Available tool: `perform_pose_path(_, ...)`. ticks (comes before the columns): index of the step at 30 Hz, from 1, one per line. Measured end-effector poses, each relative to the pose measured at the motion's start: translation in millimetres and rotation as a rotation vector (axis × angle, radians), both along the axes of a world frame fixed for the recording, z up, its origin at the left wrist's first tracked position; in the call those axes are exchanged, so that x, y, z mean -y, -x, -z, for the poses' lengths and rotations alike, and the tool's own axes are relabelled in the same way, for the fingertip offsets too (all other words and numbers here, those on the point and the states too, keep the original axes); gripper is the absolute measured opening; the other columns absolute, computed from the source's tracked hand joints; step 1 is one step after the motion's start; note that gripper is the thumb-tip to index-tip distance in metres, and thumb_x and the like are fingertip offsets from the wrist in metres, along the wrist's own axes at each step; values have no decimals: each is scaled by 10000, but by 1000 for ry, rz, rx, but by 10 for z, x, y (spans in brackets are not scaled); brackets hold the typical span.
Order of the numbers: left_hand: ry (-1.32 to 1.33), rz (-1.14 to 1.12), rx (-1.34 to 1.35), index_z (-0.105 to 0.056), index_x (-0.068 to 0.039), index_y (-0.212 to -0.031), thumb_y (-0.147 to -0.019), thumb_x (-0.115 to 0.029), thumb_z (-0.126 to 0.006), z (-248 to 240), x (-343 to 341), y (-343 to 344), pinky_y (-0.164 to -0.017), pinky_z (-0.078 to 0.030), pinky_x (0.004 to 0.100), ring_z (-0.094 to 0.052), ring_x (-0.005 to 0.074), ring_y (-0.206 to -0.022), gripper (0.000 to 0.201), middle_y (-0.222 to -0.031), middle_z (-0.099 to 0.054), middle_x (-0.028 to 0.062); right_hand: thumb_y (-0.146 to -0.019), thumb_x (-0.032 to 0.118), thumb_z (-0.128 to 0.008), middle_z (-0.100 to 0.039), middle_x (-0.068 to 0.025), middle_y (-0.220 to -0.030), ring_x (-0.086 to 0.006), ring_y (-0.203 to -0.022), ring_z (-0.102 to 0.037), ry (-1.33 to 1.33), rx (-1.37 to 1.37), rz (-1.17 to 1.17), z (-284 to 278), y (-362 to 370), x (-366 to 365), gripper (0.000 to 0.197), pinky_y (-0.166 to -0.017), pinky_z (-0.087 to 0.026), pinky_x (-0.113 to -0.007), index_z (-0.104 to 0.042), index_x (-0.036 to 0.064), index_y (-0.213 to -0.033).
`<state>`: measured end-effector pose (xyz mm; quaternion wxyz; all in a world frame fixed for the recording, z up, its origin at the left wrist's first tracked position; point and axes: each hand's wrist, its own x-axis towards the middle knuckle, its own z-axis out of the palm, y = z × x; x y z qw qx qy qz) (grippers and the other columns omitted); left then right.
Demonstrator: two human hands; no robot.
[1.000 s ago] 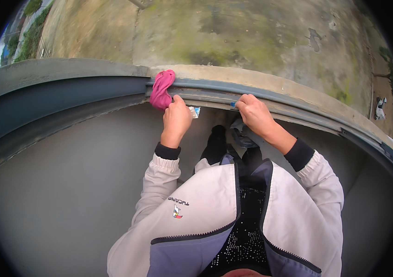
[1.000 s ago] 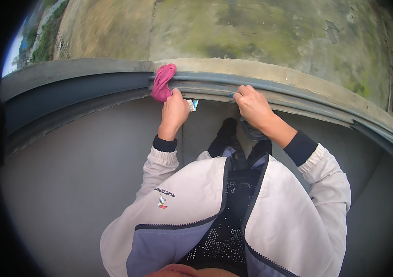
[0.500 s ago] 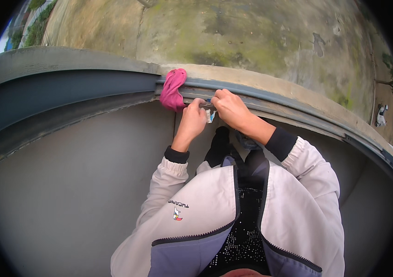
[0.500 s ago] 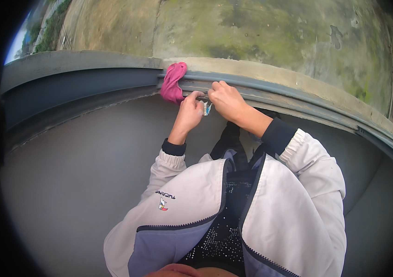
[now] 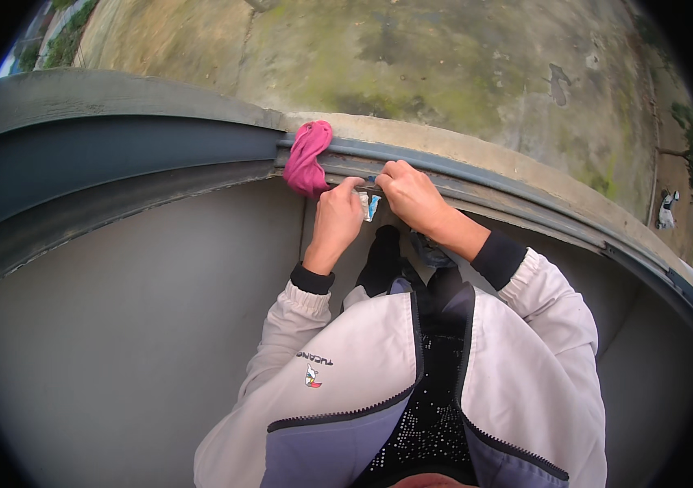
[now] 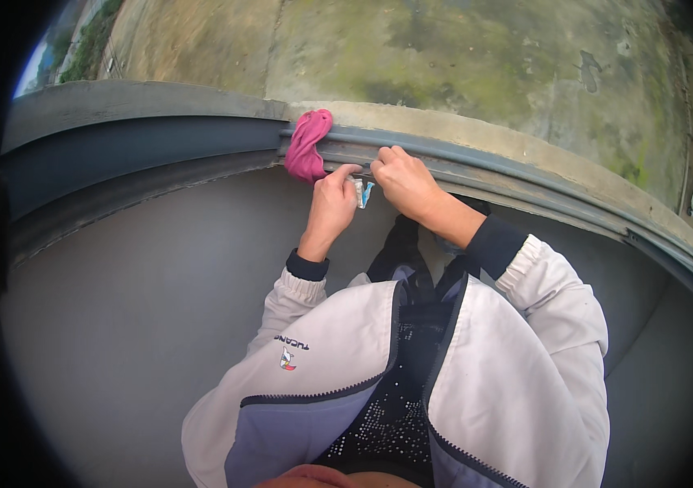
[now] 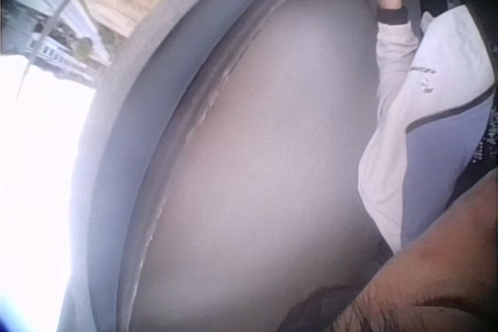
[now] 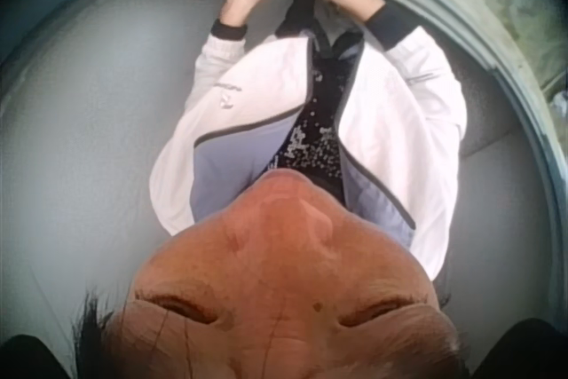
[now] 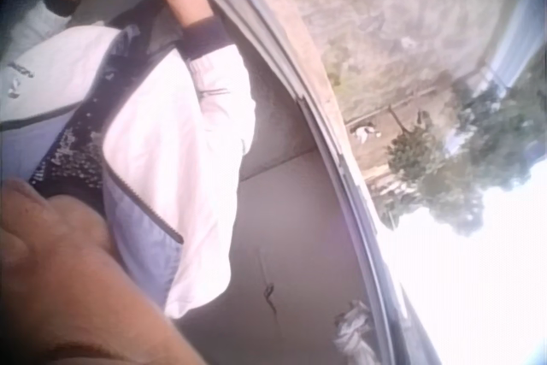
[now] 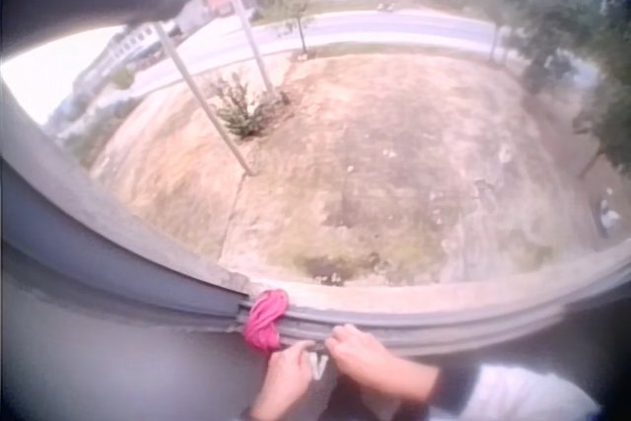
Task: The person cleans the window frame using a small blue tool and a white cloth. They repeatedly scrape and wipe along the frame's edge, moving the cloth and tool along the length of the frame.
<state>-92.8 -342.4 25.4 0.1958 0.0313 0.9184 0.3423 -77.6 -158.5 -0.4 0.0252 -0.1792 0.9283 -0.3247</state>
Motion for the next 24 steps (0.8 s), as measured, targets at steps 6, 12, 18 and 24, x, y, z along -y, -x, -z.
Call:
perform_pose_path(6,-92,73,-89,-711,20,-1171,-925,-16,-526,38,-5,-38,-783,-561,508,-716,462,-875,309,-902,-698,316,-800,10,-624,-618,-162,-946,-352,-974,-641,-9,-17,4,-2,-8,8,81,-779,-592,-444,-669,-15,-862)
perform_pose_path(12,-255,94,-27,-695,28,-1203,-924,-19,-504,76,-16,-24,-741,-562,434,-742,402,-829,341,-895,-700,301,-794,-3,-635,-629,-157,-973,-349,-982,-640,-3,-5,-3,39,-31,-19,140,-802,-585,-452,-696,-15,-919)
perform_pose_path(18,-295,35,22,-683,-13,-1236,-968,5,-480,-190,100,-74,-692,-550,401,-719,327,-711,336,-837,-709,226,-840,1,-647,-649,-118,-1011,-331,-992,-644,192,-80,42,23,-123,-133,201,-800,-579,-428,-700,19,-1032)
perform_pose_path(24,-390,98,54,-678,-26,-1258,-1006,-5,-481,-454,146,-311,-610,-487,298,-576,111,-627,322,-723,-623,88,-825,-32,-702,-658,-90,-1043,-301,-953,-654,277,-227,103,-298,-532,-379,206,-781,-583,-386,-671,17,-1023)
